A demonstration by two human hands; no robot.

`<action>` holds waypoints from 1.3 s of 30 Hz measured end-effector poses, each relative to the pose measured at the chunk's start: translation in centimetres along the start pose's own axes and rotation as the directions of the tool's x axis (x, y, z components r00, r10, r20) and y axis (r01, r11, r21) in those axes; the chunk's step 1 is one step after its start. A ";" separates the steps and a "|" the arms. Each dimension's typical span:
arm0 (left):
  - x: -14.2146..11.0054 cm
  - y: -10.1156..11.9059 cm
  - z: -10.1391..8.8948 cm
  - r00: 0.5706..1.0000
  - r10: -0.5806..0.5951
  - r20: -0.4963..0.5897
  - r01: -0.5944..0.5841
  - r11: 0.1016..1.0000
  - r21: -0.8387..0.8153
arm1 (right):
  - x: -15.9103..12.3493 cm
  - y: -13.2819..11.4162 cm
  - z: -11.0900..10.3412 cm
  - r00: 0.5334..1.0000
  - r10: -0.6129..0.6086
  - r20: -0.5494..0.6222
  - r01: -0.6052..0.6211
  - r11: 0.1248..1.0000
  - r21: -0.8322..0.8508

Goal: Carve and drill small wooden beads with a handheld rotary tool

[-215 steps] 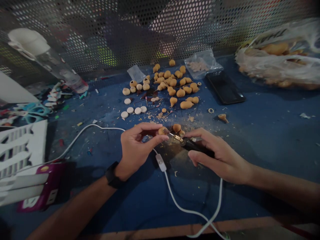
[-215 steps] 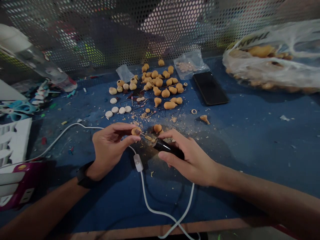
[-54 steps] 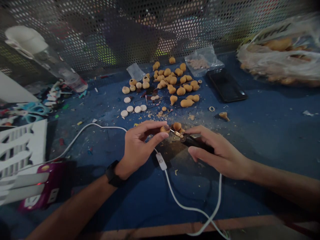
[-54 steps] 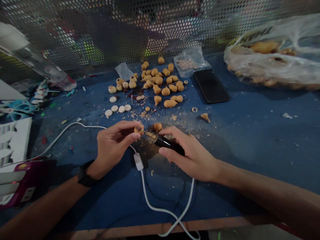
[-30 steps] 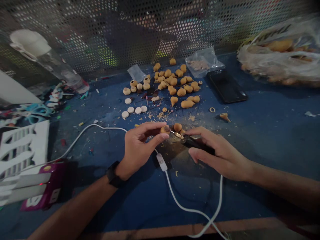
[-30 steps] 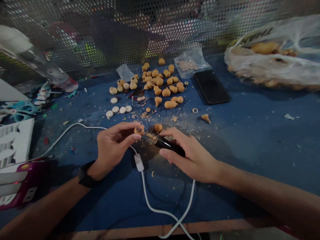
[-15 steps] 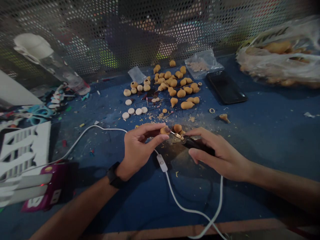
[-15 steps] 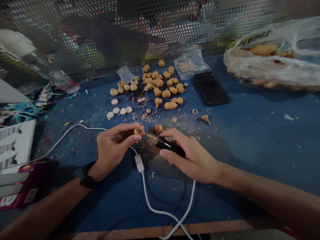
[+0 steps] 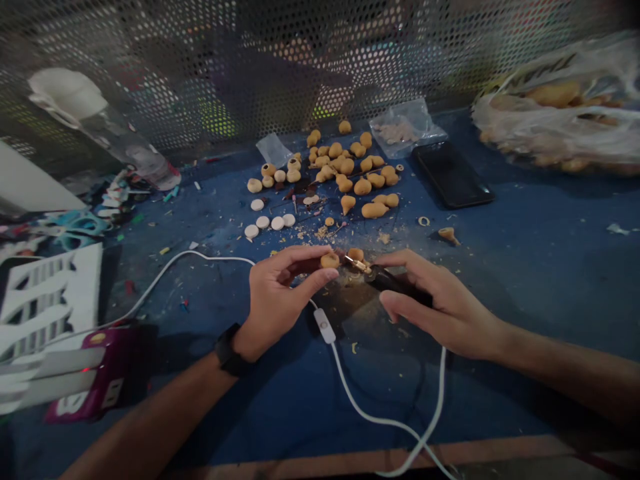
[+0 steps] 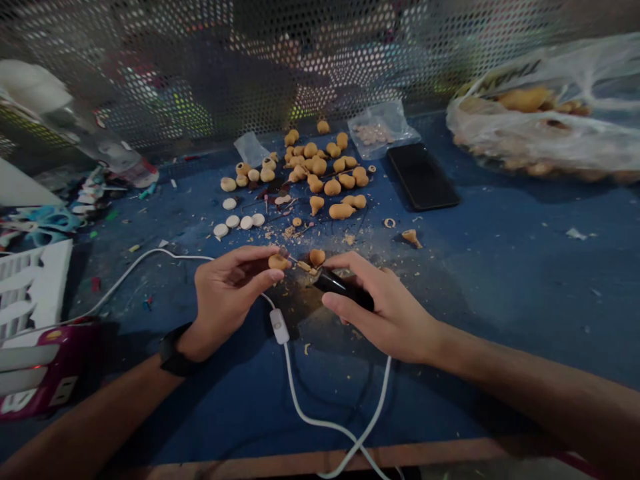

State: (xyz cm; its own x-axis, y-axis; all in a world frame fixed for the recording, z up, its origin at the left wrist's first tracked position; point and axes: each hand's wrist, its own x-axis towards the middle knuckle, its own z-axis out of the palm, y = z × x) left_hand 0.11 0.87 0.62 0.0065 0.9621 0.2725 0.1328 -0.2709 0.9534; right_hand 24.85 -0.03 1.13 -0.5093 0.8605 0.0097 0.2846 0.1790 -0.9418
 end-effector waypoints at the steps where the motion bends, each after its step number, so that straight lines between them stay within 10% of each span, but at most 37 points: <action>1: 0.0 0.0 0.0 1.000 -0.001 0.001 0.001 1.000 -0.002 | 0.0 0.0 0.0 1.000 0.004 0.006 -0.004 1.000 -0.006; 39: -0.1 -0.3 0.1 0.999 0.031 -0.027 -0.032 0.999 -0.008 | 0.2 -0.4 0.0 0.997 -0.066 0.026 0.068 0.995 -0.068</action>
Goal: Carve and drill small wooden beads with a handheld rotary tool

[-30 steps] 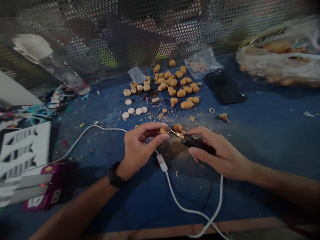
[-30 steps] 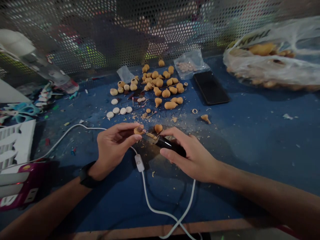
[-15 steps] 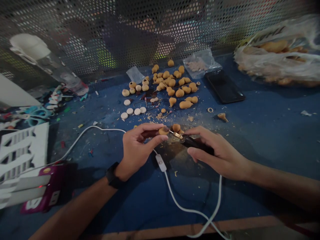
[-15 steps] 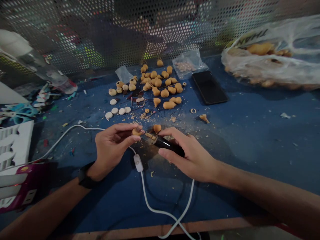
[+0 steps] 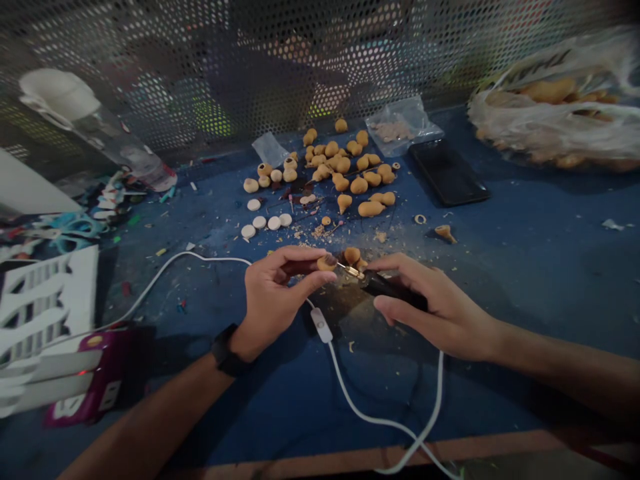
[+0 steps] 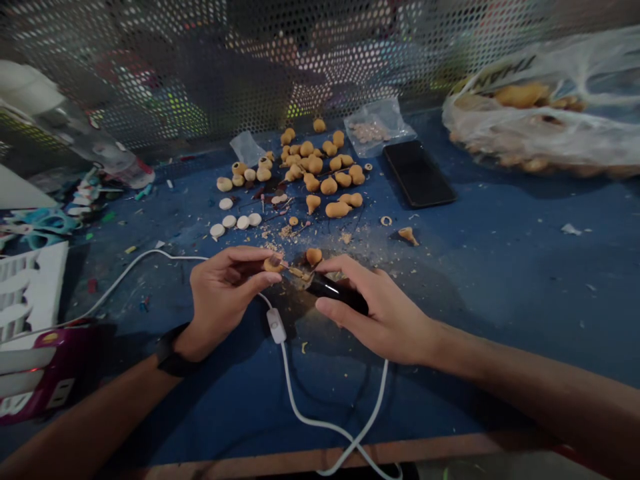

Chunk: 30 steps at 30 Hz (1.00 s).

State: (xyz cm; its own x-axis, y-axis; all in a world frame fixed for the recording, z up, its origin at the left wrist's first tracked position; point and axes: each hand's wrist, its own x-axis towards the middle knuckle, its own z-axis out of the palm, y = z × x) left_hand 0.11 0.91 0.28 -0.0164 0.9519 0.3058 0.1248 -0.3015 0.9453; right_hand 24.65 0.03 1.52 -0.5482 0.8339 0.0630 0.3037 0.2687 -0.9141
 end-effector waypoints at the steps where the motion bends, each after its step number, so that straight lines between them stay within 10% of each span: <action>1: 0.0 0.0 0.0 1.000 0.001 -0.002 -0.001 1.000 0.009 | 0.0 0.0 0.0 1.000 -0.004 -0.001 0.004 1.000 -0.005; 30: 0.0 -0.1 -0.1 1.000 0.023 -0.012 -0.023 1.000 0.000 | 0.0 0.2 -0.1 1.000 0.008 -0.002 -0.008 1.000 0.019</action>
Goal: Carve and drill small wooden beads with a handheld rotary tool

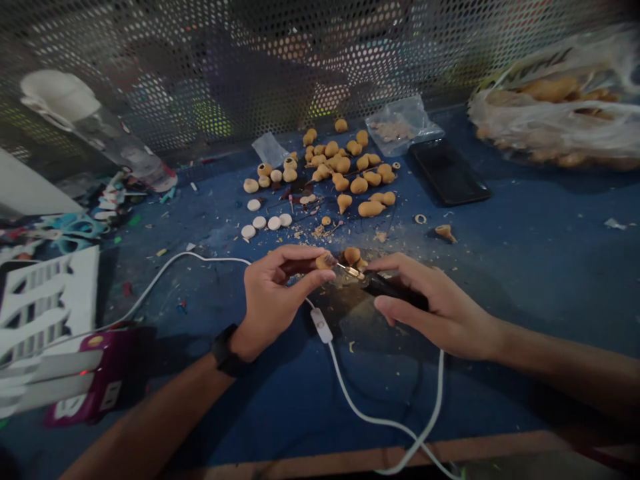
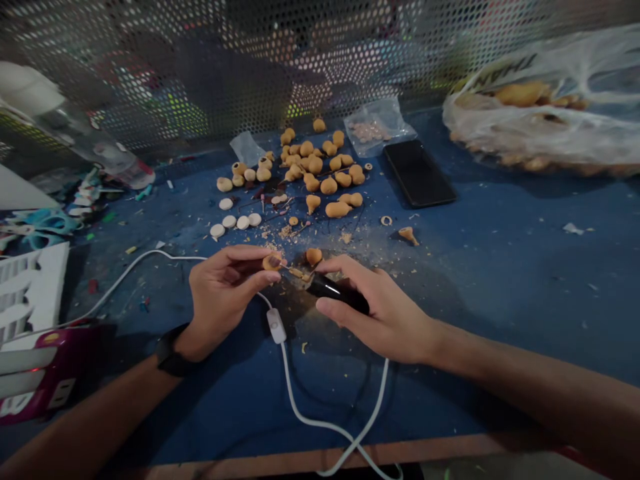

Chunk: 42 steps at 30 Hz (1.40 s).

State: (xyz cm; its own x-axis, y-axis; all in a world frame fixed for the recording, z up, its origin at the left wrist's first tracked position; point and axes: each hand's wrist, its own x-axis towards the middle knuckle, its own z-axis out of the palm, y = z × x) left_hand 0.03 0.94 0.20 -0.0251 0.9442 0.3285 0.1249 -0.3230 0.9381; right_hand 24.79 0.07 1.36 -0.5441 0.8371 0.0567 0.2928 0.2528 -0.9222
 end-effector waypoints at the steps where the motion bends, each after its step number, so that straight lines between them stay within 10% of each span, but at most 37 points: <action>1: 0.0 0.0 0.0 1.000 -0.004 0.002 0.004 1.000 -0.005 | 0.0 0.0 0.0 1.000 0.003 -0.009 -0.002 1.000 0.015; 42: -0.1 0.1 -0.1 0.998 -0.043 0.044 0.043 0.999 -0.008 | 0.2 0.4 0.0 0.999 0.051 0.018 -0.052 0.998 0.038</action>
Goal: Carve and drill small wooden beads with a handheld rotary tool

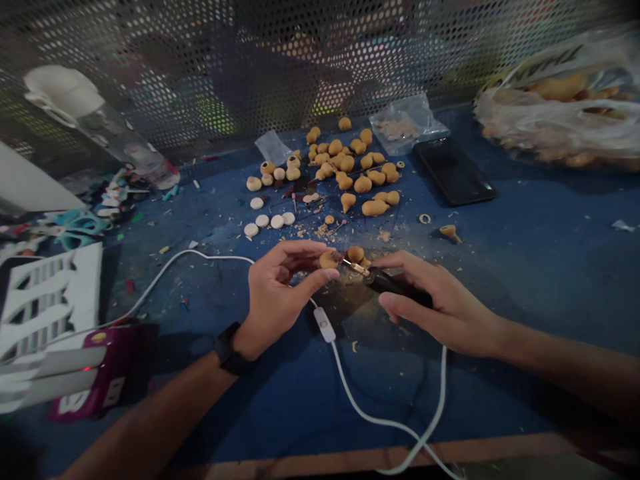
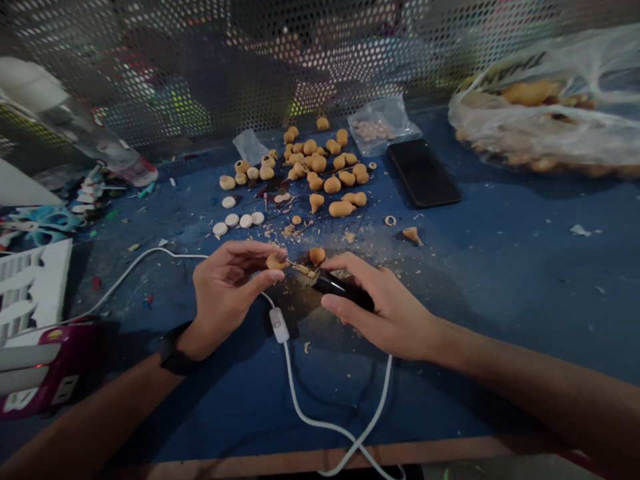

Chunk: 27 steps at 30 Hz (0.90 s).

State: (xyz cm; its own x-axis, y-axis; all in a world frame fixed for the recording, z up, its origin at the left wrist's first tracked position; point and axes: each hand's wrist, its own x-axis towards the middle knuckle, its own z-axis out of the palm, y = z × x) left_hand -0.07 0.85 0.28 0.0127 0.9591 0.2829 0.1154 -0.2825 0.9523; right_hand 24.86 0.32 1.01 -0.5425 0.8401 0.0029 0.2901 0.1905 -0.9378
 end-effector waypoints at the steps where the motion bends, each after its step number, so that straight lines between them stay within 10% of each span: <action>1: 0.0 0.0 0.0 1.000 -0.002 -0.001 0.002 1.000 -0.001 | 0.0 0.0 0.0 1.000 0.001 0.000 -0.001 1.000 0.000; 27: 0.0 0.1 0.1 1.000 -0.016 -0.006 0.015 0.999 -0.045 | 0.0 0.0 -0.1 1.000 -0.018 0.001 0.018 1.000 -0.021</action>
State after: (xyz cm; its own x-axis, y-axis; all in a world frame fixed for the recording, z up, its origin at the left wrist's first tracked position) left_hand 0.05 0.84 0.39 0.0050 0.9632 0.2687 0.0707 -0.2683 0.9607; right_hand 24.90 0.32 1.05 -0.5480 0.8362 0.0191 0.2971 0.2160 -0.9301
